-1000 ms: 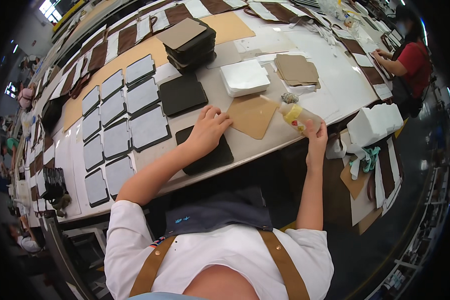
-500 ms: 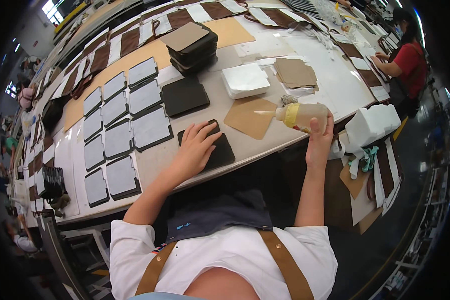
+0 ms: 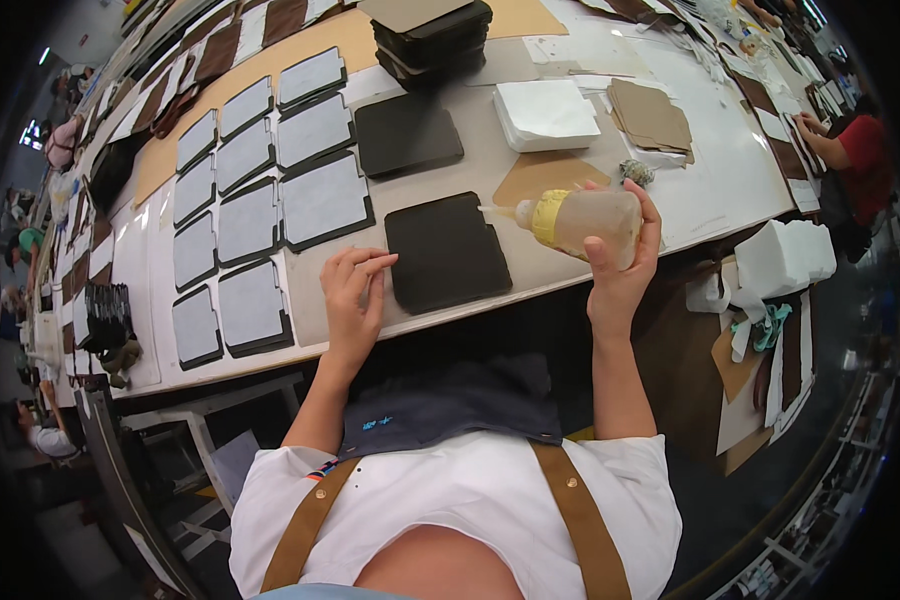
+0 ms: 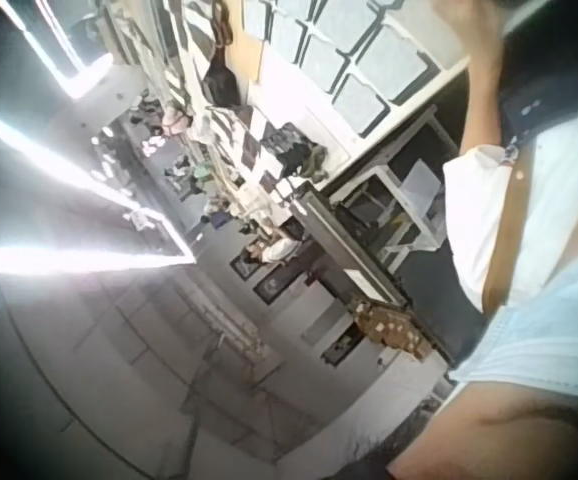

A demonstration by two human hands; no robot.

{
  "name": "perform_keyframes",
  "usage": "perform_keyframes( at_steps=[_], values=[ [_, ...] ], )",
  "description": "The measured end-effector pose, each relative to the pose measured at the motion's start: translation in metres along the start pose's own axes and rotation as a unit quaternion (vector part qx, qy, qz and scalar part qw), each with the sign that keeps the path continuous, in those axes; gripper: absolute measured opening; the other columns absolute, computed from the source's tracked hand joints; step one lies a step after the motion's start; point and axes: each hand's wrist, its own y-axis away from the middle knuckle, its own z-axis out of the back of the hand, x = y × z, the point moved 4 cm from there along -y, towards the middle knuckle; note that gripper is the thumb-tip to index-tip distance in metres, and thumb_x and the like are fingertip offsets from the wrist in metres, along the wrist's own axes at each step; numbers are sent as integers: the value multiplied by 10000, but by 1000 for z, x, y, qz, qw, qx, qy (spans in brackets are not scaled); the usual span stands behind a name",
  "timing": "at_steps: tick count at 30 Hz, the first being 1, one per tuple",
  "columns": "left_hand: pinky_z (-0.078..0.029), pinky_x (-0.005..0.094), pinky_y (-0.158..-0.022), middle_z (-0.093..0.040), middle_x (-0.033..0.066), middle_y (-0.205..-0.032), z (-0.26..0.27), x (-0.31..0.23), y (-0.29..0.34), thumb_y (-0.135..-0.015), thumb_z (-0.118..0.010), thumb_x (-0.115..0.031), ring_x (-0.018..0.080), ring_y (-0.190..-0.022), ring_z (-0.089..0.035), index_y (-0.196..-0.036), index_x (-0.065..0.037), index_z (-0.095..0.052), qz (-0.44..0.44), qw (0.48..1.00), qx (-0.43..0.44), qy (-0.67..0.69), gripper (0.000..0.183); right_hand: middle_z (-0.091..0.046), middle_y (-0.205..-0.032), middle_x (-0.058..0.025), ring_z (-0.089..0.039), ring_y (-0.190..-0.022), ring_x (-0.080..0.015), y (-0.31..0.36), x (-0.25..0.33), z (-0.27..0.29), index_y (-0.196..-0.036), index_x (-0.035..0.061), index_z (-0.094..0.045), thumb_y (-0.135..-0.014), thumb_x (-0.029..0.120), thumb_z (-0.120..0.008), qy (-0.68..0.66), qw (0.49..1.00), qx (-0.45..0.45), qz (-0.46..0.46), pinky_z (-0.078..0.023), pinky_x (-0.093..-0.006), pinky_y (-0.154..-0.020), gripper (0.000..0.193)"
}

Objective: The person repeatedly applies glue from a squeeze bottle onto dark rectangular pads and then places a white sheet on top, pressing it down. They move the finished units to a stack on the left and continue the cycle with new pads from a pile on the right.

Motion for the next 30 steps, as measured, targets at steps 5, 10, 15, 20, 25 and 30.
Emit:
perform_keyframes(
  at_steps=[5,10,15,20,25,30],
  values=[
    [-369,433,-1012,-671,55,-1141,-4,3,1,-894,-630,-2,276,-1108,-590,-1103,-84,-701,7,1000,4,5,235,-611,-1310,-215,-589,-1242,-276,1,-15,-6,-1376,3,-442,-862,365,-805,26,1000,-15,3,-450,-407,-1088,726],
    [-447,408,-982,-677,85,-1196,-7,7,2,-910,-614,-3,303,-1075,-633,-1139,-62,-683,65,994,31,81,246,-611,-1313,-219,-593,-1234,-273,4,-23,-7,-1370,3,-444,-891,335,-781,46,999,-25,0,-447,-404,-1085,674],
    [-473,390,-937,-676,85,-1193,-9,9,3,-911,-614,-3,299,-1056,-637,-1142,-60,-683,64,994,24,85,248,-634,-1269,-177,-588,-1202,-233,5,-23,-10,-1342,6,-454,-881,294,-795,47,998,-39,3,-441,-368,-1069,642],
    [-487,379,-915,-682,87,-1188,-8,10,4,-913,-608,6,289,-1052,-647,-1133,-62,-695,75,992,30,92,246,-622,-1279,-199,-586,-1221,-260,7,-20,-15,-1348,6,-436,-902,288,-770,68,997,-26,13,-436,-388,-1077,625],
    [-512,348,-896,-688,95,-1191,-7,10,3,-914,-597,29,278,-1068,-658,-1124,-57,-710,76,993,39,79,253,-613,-1284,-215,-592,-1227,-296,9,-21,-17,-1350,5,-425,-905,294,-765,71,997,-13,27,-435,-411,-1081,630],
    [-510,344,-897,-692,93,-1183,-6,11,2,-916,-598,24,275,-1067,-657,-1116,-55,-713,80,992,37,89,244,-616,-1270,-217,-600,-1220,-310,10,-21,-21,-1347,5,-421,-898,311,-771,79,996,0,50,-437,-424,-1080,647]
  ],
)
